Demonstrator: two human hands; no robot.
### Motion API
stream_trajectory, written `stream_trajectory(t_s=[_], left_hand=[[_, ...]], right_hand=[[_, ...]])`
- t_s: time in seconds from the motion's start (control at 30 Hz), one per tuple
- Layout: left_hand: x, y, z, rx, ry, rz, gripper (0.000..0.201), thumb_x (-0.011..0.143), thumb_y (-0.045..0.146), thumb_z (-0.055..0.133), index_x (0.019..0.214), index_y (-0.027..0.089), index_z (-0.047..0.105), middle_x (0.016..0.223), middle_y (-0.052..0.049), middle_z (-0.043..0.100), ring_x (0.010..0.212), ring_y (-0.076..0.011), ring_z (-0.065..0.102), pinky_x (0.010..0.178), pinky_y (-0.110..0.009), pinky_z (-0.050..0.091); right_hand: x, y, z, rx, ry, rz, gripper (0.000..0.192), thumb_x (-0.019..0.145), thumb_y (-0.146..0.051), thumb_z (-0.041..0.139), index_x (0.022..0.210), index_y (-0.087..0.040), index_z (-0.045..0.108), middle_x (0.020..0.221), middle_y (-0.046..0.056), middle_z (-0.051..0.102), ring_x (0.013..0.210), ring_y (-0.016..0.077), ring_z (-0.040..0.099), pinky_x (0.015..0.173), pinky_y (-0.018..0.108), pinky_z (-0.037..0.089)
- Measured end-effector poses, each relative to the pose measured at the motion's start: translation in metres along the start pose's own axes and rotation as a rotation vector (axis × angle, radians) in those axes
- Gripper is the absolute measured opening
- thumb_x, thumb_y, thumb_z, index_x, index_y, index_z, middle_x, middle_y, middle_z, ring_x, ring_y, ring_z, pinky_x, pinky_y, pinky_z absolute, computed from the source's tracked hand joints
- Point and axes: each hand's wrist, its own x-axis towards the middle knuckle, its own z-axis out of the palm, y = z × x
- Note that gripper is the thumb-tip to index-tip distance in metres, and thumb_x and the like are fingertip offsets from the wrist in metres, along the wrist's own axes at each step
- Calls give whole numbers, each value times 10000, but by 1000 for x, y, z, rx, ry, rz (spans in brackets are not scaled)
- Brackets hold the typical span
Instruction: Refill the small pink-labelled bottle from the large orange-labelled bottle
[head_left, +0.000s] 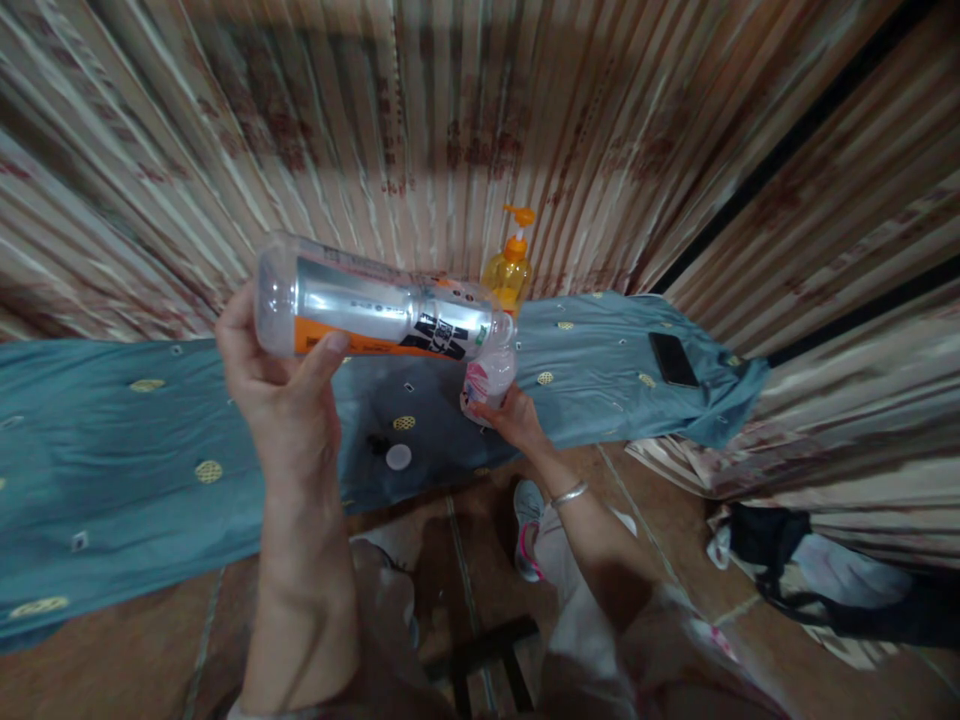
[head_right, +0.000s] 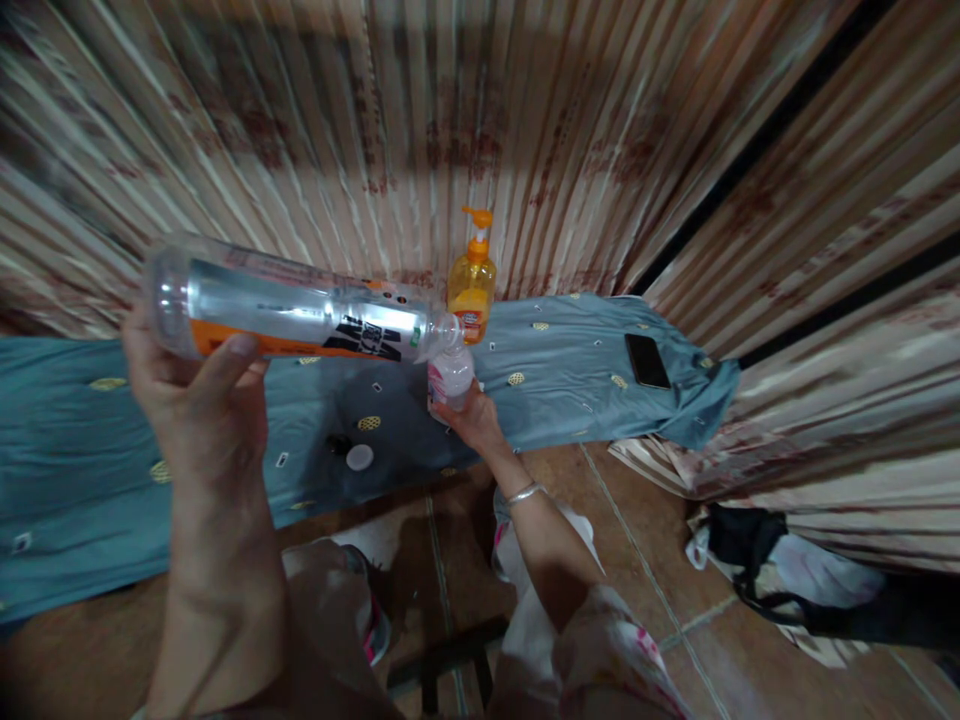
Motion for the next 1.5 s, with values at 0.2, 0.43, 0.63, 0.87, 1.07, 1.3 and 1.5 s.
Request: stream_trajectory(t_s=[0.2,0.43,0.63,0.87,1.07,1.3,1.5], left_hand=[[0,1,1,34,-15,-8,809,535,568,989,1269,428,678,1282,10,686,1267,-304,656,1223,-674,426],[2,-2,-5,53,-47,-2,804,570,545,974,1297,428,652,1314,4,666,1303,-314,638,1227,-675,421],[2,-3,-7,41,-70,-3,807,566,512,981,1299,447,649,1320,7,656,1321,-318,630,1225,-677,424],[1,-5,-5,28,-43,14,812,570,525,982,1305,428,650,1307,-2,657,1280,-309,643,1213,-683,430],[3,-6,-8,49,-77,15,823,568,559,968,1311,439,634,1363,7,644,1366,-331,607,1228,-667,429],[2,-1,-7,46,-94,-7,793,595,518,976,1310,428,643,1321,9,663,1314,-304,646,1255,-671,403],[2,0,-6,31,-73,-16,783,580,530,979,1287,436,656,1283,16,686,1281,-297,664,1247,-668,418]], right_hand=[[1,2,0,17,13,-10,609,827,-393,900,1311,-146,624,1203,186,810,1145,346,789,927,416,610],[1,4,2,27,32,-17,636,817,-400,907,1332,-159,622,1187,180,812,1135,333,794,891,371,612],[3,5,3,9,15,-21,631,827,-402,893,1330,-139,618,1184,193,811,1149,362,790,914,425,622],[1,3,2,2,27,-26,623,829,-373,903,1334,-146,616,1218,179,810,1149,332,793,891,348,610],[1,4,3,0,22,-20,639,834,-394,891,1341,-128,609,1216,193,806,1158,344,786,906,382,606],[2,5,4,21,24,-25,635,826,-385,893,1336,-131,613,1196,193,808,1152,344,788,912,414,609],[1,5,3,23,21,-10,606,831,-392,894,1319,-155,622,1195,169,813,1136,320,792,894,377,609]])
